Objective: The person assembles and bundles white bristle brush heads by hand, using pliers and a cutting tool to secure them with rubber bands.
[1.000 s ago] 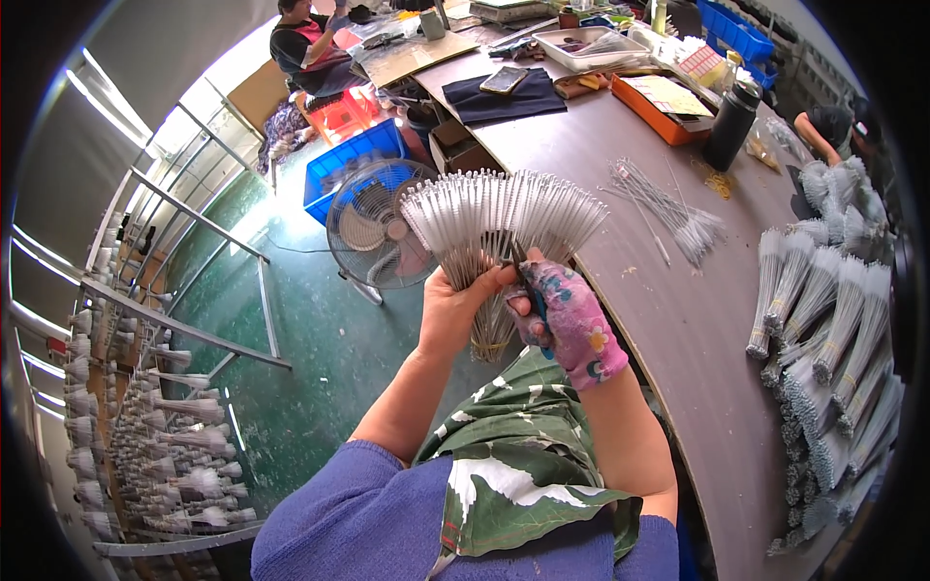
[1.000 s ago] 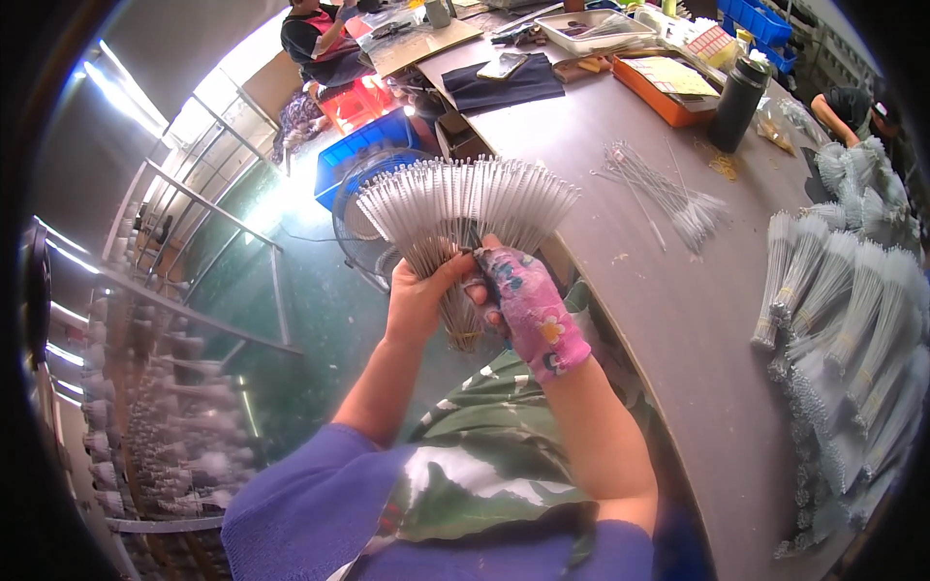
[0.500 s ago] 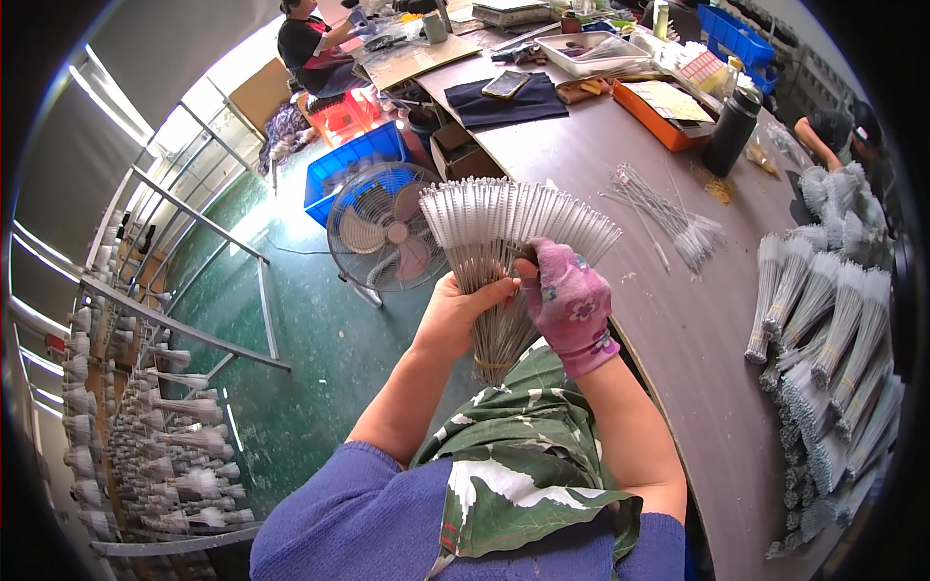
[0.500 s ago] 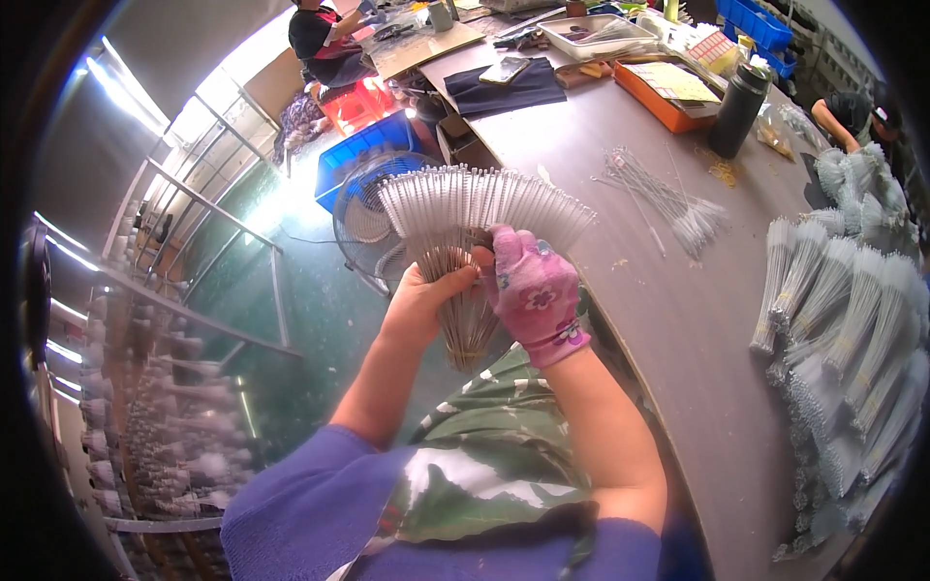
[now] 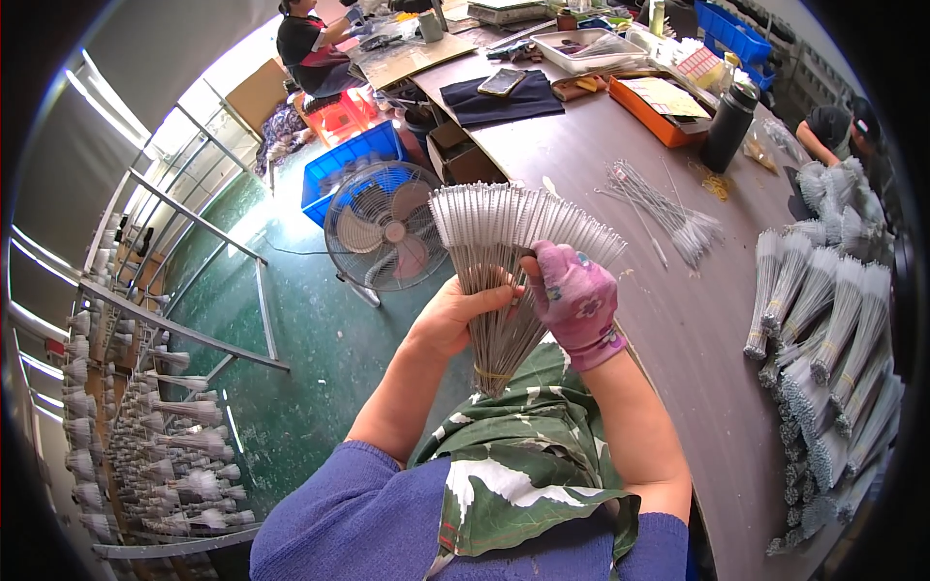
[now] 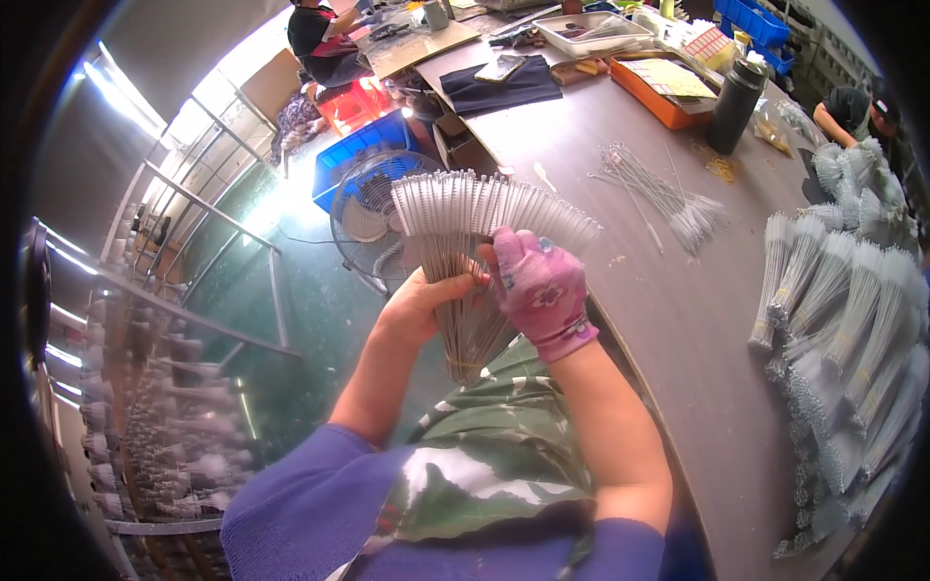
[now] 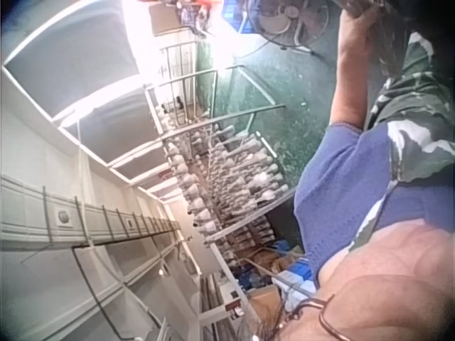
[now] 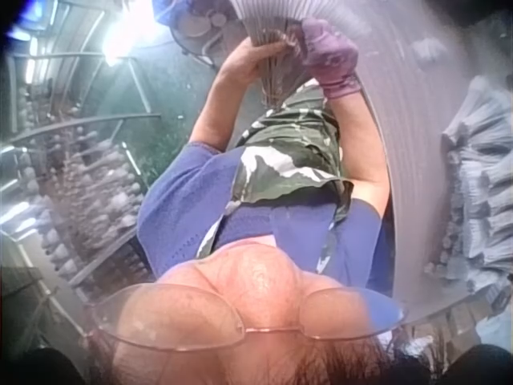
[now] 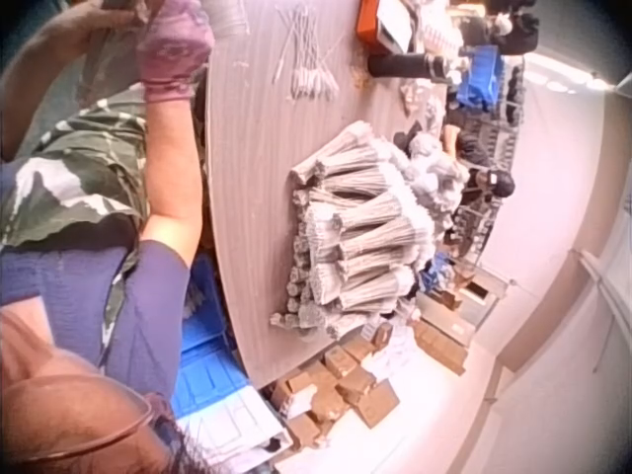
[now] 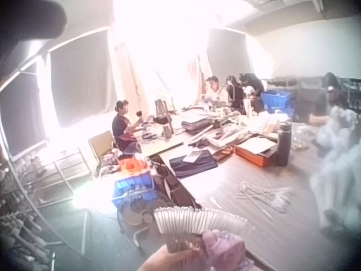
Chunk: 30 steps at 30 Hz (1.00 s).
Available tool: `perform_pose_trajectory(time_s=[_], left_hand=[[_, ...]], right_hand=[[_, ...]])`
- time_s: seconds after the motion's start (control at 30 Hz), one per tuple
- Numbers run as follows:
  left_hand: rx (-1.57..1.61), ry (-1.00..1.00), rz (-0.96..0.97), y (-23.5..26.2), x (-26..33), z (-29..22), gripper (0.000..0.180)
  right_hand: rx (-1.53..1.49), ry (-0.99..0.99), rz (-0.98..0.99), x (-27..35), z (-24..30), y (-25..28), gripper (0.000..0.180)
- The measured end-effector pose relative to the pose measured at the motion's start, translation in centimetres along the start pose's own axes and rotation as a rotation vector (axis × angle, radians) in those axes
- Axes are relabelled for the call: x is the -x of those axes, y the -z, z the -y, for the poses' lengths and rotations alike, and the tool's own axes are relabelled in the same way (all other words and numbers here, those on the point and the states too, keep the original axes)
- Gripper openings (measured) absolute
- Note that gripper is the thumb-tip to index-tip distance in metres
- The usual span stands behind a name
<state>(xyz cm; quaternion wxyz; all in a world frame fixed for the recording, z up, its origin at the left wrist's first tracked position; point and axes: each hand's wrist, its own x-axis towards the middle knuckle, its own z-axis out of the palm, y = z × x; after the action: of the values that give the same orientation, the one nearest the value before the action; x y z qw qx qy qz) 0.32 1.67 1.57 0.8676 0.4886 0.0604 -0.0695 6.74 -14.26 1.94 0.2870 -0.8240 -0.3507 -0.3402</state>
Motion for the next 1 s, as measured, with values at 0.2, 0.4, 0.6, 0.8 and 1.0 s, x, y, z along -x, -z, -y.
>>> perform_pose_trajectory(time_s=[0.2, 0.4, 0.6, 0.8, 1.0], left_hand=[[-0.039, -0.057, -0.012, 0.5, -0.2, 0.3, 0.01], [-0.115, -0.078, 0.005, -1.1, -0.7, 0.1, 0.011], [-0.184, -0.172, 0.044, -3.1, -0.7, 0.3, 0.017], [-0.558, -0.349, -0.037, -2.6, -0.9, -0.7, 0.029], [-0.384, -0.23, -0.084, -0.3, -1.3, 0.1, 0.023]], right_hand=[[-0.826, -0.347, -0.105, 0.5, 1.6, 2.4, 0.022], [-1.433, -1.009, -0.235, 5.5, 0.6, 1.1, 0.042], [-1.479, -0.971, -0.257, 1.3, 2.3, 0.0, 0.051], [-1.403, -0.986, -0.215, -0.7, 1.2, 0.7, 0.041], [-1.365, -0.941, -0.272, 0.1, 0.7, 0.0, 0.043]])
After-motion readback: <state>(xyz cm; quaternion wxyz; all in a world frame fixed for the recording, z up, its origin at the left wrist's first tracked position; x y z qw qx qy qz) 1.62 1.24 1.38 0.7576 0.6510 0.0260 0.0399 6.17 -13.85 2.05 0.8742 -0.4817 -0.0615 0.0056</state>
